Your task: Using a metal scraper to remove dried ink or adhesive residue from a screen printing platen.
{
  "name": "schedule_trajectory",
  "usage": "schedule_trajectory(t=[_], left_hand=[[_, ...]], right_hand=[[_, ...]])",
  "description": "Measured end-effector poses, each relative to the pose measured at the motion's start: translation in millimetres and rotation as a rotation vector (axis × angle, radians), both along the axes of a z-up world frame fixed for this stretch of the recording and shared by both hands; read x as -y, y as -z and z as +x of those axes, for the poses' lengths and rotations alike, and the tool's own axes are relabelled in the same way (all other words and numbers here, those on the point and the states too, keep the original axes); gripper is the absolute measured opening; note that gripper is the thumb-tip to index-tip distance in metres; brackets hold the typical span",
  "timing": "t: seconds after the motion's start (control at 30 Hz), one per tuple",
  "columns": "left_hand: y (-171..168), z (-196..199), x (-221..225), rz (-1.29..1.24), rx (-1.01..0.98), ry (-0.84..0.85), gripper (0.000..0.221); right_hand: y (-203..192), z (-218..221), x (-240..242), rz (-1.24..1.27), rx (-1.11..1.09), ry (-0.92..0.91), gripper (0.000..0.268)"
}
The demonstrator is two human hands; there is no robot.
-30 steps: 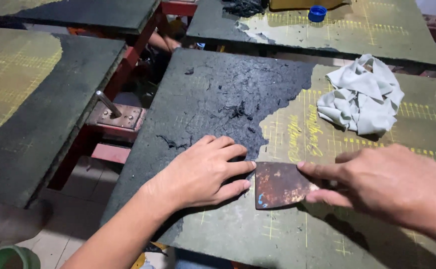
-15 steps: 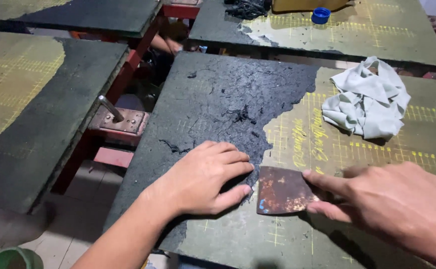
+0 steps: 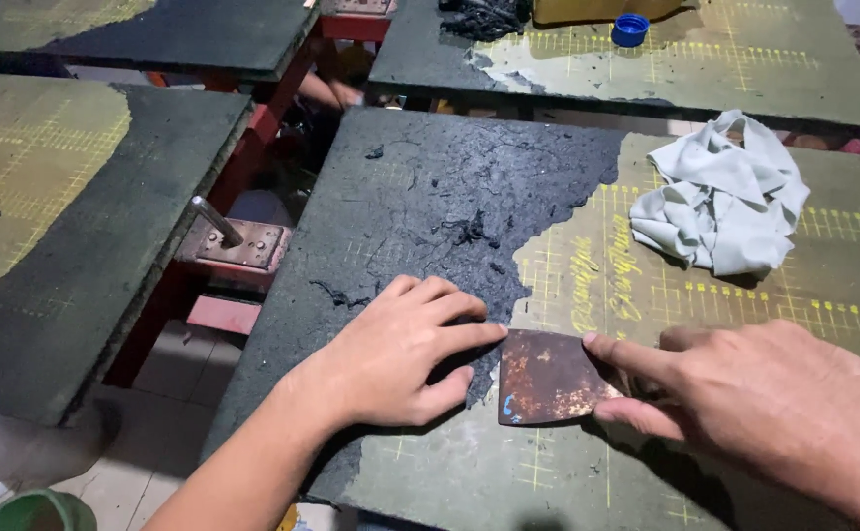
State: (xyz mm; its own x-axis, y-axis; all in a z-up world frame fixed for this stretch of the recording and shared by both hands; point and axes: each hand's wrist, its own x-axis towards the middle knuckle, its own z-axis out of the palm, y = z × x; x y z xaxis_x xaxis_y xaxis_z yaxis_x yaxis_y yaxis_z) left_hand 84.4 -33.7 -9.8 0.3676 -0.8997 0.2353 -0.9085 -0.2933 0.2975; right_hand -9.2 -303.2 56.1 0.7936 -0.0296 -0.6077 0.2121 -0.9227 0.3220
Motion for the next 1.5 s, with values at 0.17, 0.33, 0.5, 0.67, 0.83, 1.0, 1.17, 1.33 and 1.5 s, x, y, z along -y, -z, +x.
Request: schedule_trajectory(t=[0.17,0.33,0.5,0.67,0.83,1.0,1.17,1.33,1.5], left_hand=[[3.5,1.4,-3.4,-0.054,-0.082,-0.047,0.050],[7.2,-1.9,-3.1,-0.022,0.067,0.023,0.041],[4.3,0.9,-4.3,0.009,0.032,0.022,0.036],[7.7,3.3,-6.1,-0.072,-0.055,0.006,0.033],[18.4,-6.8,3.9,0.007,0.152,-0.078,0.046],[21.5,-9.9,10.0,0.181,0.001,-0.080,0.056],[16.4,-7.2,13.0,0.214,-0.111,-0.074,0.057],[18.0,-6.5,13.2,0.242,-0.117,-0.080,0.059],[20.1,-7.1,11.8,0.230,-0.069,-0.080,0.060]], right_hand=[[14.3,-8.7,20.9,0.061,-0.030,0.086,0.070],[30.8,-12.5,44.7,-0.079,0.144,0.031,0.076],[0.8,-6.8,2.1,-0.048,-0.003,0.067,0.068],[-10.3,-2.0,-13.8,-0.093,-0.081,0.046,0.069],[3.2,-4.7,-14.0,-0.191,0.034,0.060,0.068],[17.0,-11.8,-0.1,-0.120,0.166,-0.042,0.068],[9.5,-10.2,4.4,0.006,0.157,-0.133,0.074],[3.3,-12.2,-3.4,-0.020,0.188,-0.254,0.071],[13.5,-7.4,9.1,0.038,0.176,-0.120,0.076]])
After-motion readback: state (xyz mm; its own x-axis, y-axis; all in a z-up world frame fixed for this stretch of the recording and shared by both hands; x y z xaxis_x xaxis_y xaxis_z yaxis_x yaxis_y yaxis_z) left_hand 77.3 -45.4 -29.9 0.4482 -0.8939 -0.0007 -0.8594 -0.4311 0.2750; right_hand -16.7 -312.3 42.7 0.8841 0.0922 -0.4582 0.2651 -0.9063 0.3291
